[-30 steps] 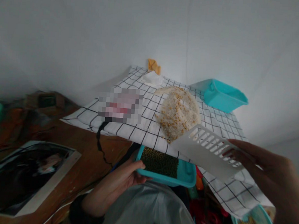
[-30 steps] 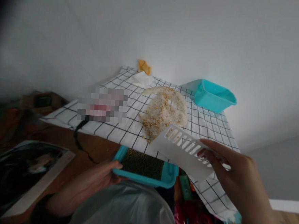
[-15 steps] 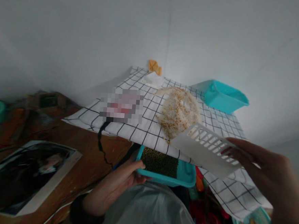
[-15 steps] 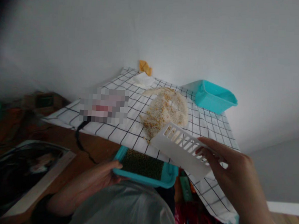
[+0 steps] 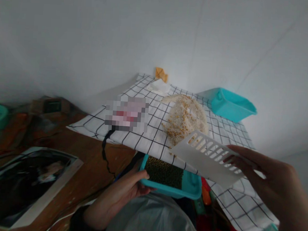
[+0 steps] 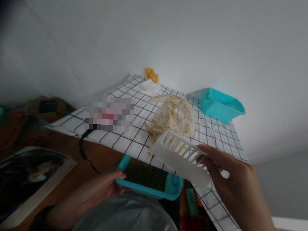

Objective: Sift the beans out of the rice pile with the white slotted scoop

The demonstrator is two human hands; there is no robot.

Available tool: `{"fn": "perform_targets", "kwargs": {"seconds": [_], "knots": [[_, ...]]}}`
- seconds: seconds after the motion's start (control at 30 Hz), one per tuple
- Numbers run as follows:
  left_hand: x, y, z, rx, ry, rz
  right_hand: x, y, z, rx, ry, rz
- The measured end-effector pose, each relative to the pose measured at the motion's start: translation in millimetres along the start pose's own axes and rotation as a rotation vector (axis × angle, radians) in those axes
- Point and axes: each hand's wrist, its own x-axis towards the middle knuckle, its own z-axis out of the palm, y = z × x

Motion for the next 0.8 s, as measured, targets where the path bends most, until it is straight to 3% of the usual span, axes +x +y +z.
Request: {"fn": "perform_targets", "kwargs": {"seconds": [0.17, 0.37, 0.63, 0.8], "knots": [[13.1, -4.7, -8.4, 0.017, -0.006, 0.089, -1.1, -2.6, -1.8, -0.026, -0.021, -0.037], [3.6, 0.2, -4.5, 0.003, -0.061, 0.114, -3.0, -3.5, -4.5, -0.047, -0.066, -0.108], [10.9, 1.2, -11.4, 0.095, -0.021, 0.174, -0.3, 13.1, 2.8, -0.083, -0.054, 0.018], [16.3, -0.1, -17.4, 0.071, -0.007, 0.146, 3.2, 10.0, 7.0, -0.079, -0.049, 0.042]]}}
